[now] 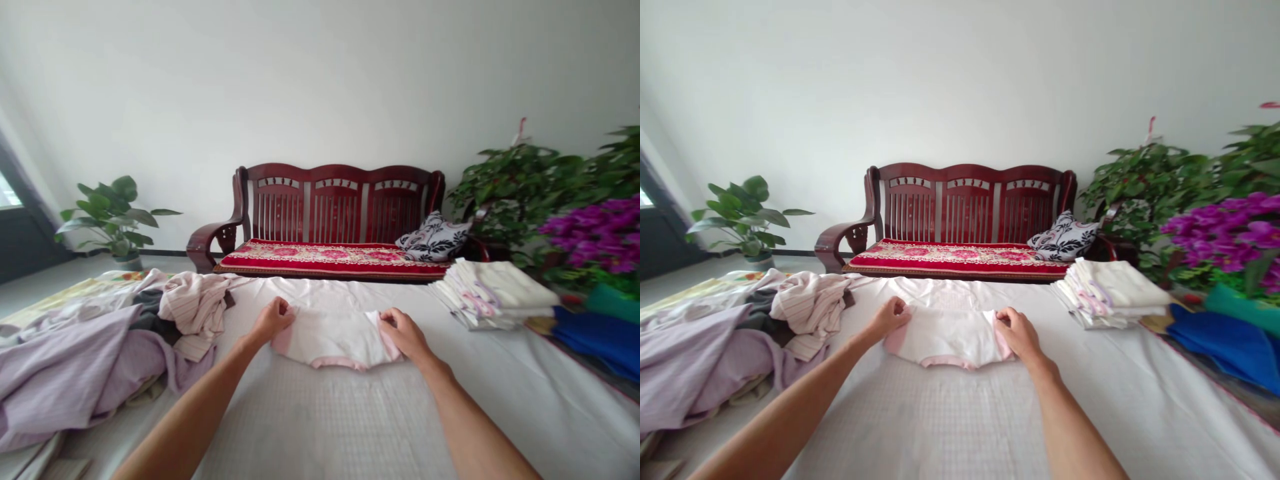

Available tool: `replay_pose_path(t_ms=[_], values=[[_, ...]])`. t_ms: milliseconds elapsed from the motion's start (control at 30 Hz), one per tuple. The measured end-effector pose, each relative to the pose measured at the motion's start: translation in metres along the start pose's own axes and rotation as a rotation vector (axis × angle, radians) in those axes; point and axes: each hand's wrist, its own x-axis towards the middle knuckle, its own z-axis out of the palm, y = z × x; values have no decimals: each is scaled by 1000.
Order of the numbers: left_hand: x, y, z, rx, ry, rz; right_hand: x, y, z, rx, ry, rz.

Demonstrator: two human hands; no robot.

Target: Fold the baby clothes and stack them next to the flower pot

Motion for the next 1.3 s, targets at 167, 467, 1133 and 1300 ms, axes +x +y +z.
replay_pose_path(t_ms=[167,467,1133,1300], values=[[-12,11,-6,-243,-81,-154,4,0,5,70,-60,98],[-19,24,-16,35,-77,-165,1,-18,2,-182,-34,79],[-100,59,-39,62,-612,649,-19,-46,33,-437,-272,-362],[-82,74,0,160,-460,711,-21,-46,33,-414,-247,-358]])
